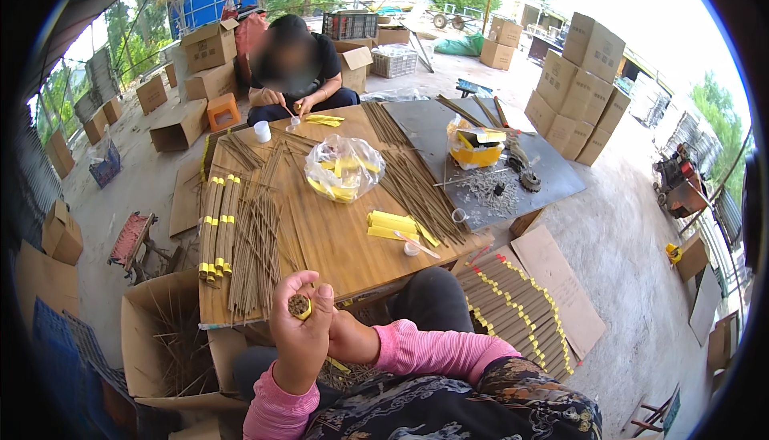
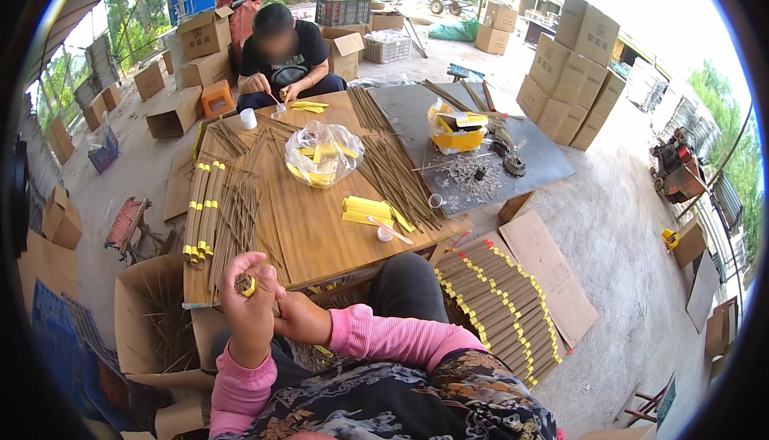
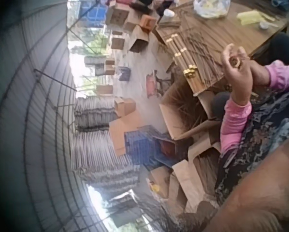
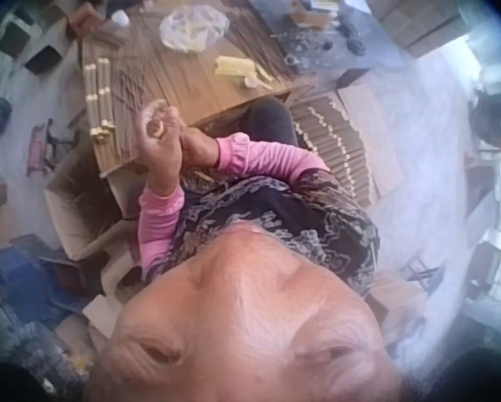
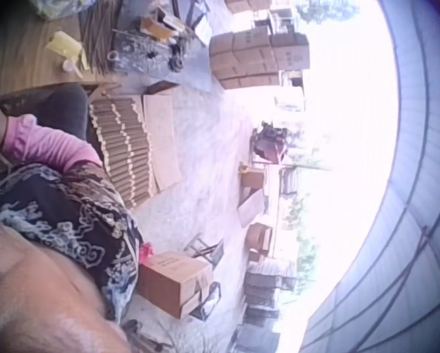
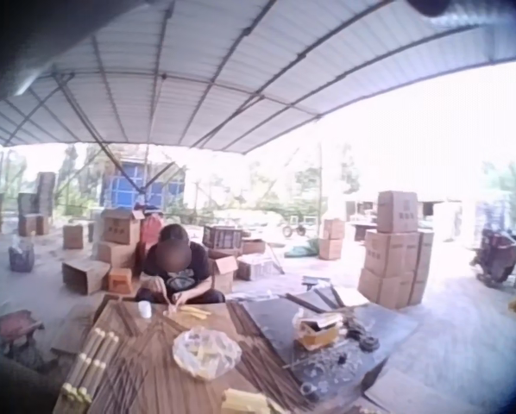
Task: The person gathers thin wooden sticks from a cardboard box, aligns them into bundles, and secures the ends with yellow tape. The person repeatedly picks up sticks, aligns them, and wraps tape around the bundle ends before placing the finished bundles on the table.
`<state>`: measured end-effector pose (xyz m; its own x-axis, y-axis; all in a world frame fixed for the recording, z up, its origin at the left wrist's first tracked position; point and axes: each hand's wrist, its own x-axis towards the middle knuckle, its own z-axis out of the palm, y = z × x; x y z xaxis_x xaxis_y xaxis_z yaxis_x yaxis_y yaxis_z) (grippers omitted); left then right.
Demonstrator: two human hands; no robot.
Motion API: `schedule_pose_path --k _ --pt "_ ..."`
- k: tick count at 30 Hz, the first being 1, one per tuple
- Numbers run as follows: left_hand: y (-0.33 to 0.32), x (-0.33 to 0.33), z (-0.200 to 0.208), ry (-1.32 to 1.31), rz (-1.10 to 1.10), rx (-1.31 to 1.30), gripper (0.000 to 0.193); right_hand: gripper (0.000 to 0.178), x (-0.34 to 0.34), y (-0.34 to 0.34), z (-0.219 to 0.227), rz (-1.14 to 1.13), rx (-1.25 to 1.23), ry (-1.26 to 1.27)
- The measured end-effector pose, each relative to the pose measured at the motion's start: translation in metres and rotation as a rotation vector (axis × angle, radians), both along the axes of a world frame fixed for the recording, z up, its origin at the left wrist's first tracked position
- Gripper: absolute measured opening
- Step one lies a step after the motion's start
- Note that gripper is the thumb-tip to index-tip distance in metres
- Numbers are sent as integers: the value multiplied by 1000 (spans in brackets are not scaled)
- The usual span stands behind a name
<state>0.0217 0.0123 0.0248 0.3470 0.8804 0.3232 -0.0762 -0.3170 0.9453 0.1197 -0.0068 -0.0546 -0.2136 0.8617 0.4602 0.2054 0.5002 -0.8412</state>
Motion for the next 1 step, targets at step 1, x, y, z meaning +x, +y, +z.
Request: schedule_pose_path --k 1 --pt "5 -7 -2 6 -42 -23 42 62 -2 2 0 9 -1 -1"
